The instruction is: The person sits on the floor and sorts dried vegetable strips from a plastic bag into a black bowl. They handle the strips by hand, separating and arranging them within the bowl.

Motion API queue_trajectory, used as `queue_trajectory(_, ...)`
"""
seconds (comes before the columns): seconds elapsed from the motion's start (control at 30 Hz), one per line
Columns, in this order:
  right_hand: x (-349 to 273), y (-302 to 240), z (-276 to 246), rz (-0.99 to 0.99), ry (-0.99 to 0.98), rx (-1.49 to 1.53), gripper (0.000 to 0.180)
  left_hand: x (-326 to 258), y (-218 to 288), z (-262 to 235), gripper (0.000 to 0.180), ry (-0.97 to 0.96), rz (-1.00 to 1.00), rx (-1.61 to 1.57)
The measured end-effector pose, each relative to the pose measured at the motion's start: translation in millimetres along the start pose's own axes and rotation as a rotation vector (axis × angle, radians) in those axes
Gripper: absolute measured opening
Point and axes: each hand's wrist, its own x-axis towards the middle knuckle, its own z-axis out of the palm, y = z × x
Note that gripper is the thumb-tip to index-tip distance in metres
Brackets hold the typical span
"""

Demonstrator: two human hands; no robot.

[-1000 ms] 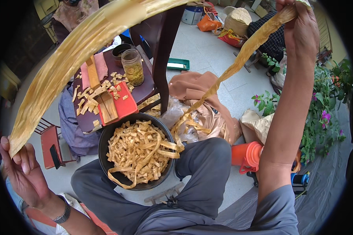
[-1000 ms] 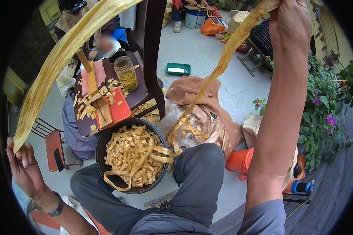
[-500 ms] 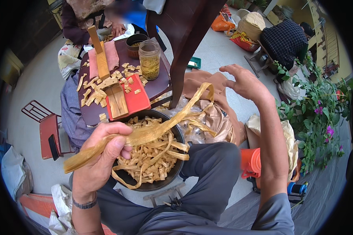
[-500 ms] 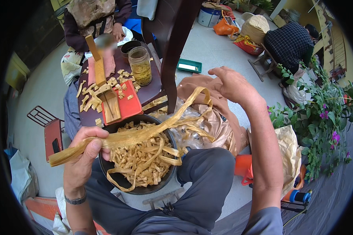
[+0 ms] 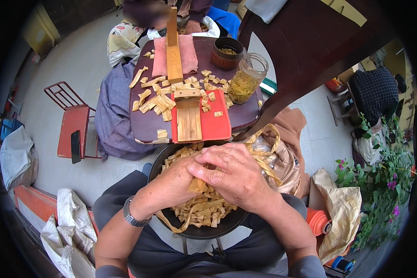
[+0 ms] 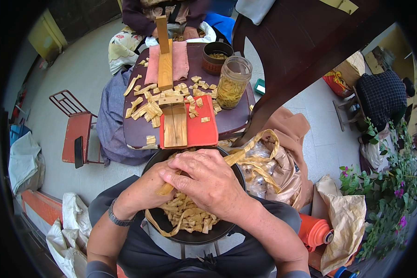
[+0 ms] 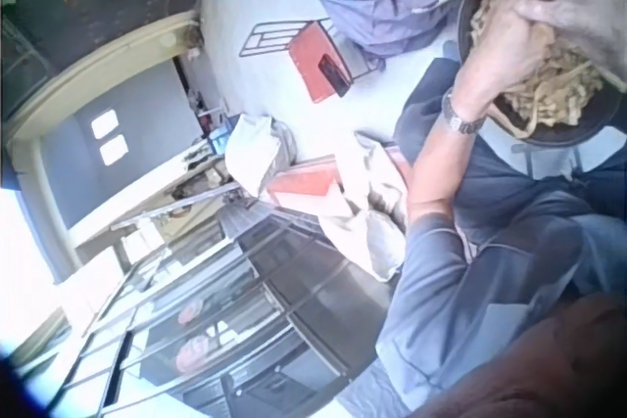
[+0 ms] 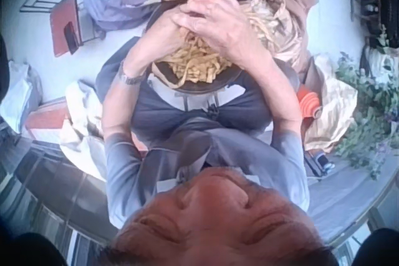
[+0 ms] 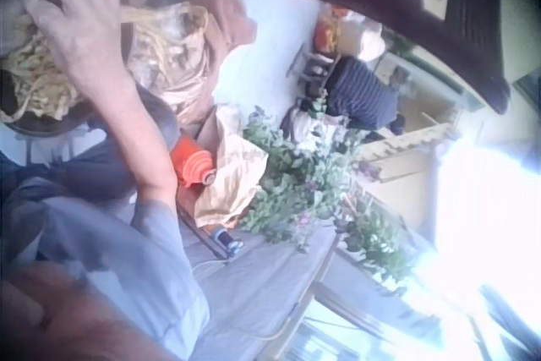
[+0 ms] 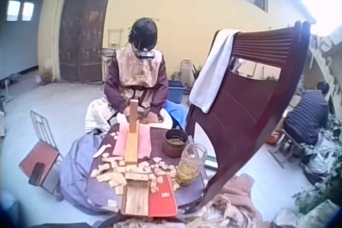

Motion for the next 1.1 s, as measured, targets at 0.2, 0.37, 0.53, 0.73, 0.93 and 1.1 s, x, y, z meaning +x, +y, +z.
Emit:
queue_trajectory(0.2,-1,21,-8,-0.091,0.027,-0.134,0.033,-3,-14,-5,0.04,0.038,-0.593,-0.727)
queue_trajectory(0.37,6,4,11,-0.262,-0.004,-0.107,0.028,1,-14,4,0.053,0.146,-0.561,-1.378)
queue_trajectory(0.53,1,-7,27,-0.286,-0.015,-0.034,0.029,1,-7,-11,0.036,0.216,-0.548,-1.094)
queue_trajectory(0.73,10,1,22,0.006,0.103,0.336,0.025,5,-5,2,0.029,0.207,-0.515,-1.141)
queue_trajectory(0.93,7,8,23,0.424,0.085,0.462,0.015,-1,-7,-9,0.016,-0.191,-0.546,-0.427)
queue_trajectory(1.1,-2,21,28,0.455,0.001,0.314,0.02,-8,-12,-6,0.008,-0.049,-0.265,-0.06)
